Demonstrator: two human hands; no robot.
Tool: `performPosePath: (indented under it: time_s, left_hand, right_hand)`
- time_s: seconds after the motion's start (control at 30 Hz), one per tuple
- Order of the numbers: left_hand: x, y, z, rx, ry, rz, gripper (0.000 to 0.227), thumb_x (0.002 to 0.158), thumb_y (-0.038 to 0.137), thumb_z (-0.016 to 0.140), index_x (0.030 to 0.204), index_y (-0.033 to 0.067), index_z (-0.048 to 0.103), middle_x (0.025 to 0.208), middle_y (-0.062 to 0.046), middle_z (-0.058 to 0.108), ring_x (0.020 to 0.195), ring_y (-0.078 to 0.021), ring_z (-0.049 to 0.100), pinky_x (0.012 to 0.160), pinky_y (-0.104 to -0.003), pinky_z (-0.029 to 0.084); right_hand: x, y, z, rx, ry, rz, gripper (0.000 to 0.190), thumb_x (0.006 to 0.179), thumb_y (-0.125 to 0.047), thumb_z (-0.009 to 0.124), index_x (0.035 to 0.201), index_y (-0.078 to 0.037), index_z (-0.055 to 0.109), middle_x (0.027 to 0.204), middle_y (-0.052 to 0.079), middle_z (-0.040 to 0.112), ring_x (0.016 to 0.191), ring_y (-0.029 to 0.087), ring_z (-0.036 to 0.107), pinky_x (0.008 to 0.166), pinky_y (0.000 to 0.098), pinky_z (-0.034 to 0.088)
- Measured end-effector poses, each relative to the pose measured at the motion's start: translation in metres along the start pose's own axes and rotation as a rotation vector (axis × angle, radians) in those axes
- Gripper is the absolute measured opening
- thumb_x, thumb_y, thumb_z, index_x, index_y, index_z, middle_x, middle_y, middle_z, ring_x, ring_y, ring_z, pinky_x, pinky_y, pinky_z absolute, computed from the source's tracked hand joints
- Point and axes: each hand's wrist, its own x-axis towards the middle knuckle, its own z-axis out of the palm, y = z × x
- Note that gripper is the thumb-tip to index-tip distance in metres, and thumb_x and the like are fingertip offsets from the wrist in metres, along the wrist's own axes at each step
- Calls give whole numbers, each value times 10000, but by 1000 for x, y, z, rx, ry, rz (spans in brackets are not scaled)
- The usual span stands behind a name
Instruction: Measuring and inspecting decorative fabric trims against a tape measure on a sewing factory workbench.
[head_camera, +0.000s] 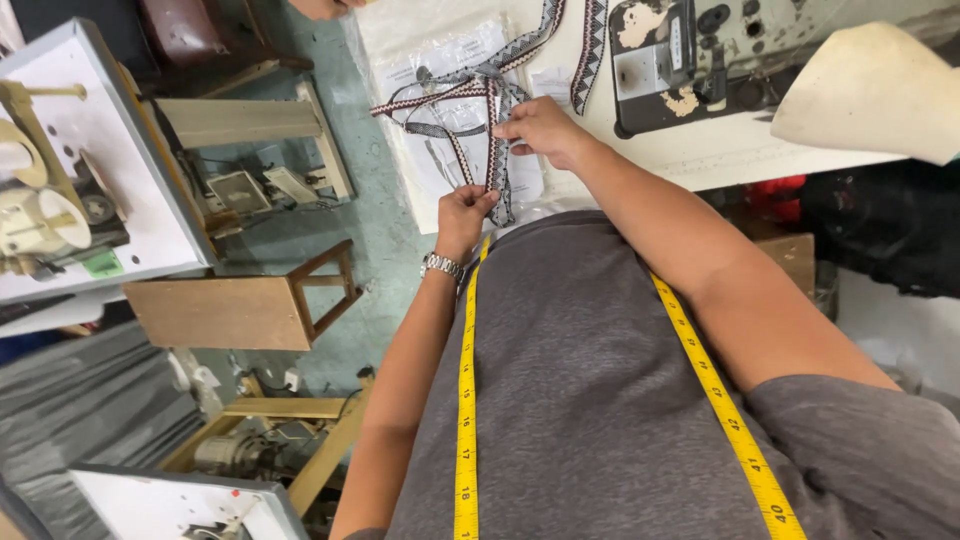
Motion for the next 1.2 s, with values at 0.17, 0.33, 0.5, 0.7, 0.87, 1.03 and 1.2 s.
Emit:
performPosePath:
  time_s: [0.17,0.33,0.5,0.7,0.87,1.03,1.2]
  left_hand:
    - [3,-20,7,-59,-37,-79,166,1090,141,994,989,88,874,824,64,730,753,-71,576,689,-291,513]
    - [14,-45,11,21,-27,22,251,1042,195,1039,1174,0,954,851,-49,826,809,-112,745,741,-267,612]
    - [11,-35,6,-15,-55,-14,270,1060,215,1032,1179,-13,946,873,-56,811,832,-115,737,722,-248,603]
    - [10,-37,2,-72,-35,-47,302,1037,236,1044,1161,-19,938,881,-56,796,837,-116,751,724,-244,625]
    - [13,-45,-2,-69,-60,-71,309,1064,244,1030,1183,-25,933,898,-40,779,860,-111,747,733,-229,633]
    - [1,-8,-11,-49,-64,-70,298,1090,238,1011,1199,-25,925,925,-30,766,899,-100,750,769,-226,655]
    - [2,-7,-17,-25,-60,-42,272,1102,233,1005,1197,-10,930,936,-17,777,905,-87,753,771,-217,664]
  right_hand:
    - [13,25,-4,-12,39,30,218,1120,-208,948,1230,-45,855,1391,82,867,1220,178,819,897,276,787]
    - [52,66,-9,80,28,-198,292,1079,-142,998,979,18,774,967,118,746,943,232,849,750,476,837]
    - [37,54,-4,118,19,-185,291,1085,-145,984,1003,14,754,970,125,749,946,244,858,774,530,839]
    - [32,47,-3,96,14,-206,270,1128,-164,972,1055,25,793,974,129,754,946,281,880,774,592,840]
    - [35,46,1,138,19,-208,306,1100,-164,986,1081,60,778,985,137,744,956,258,863,786,597,836]
    - [50,53,2,188,7,-196,291,1070,-171,994,1026,11,772,915,93,740,878,230,864,749,553,841]
    - [55,50,6,205,-6,-213,301,1067,-145,994,985,23,757,884,94,717,845,230,851,710,545,843]
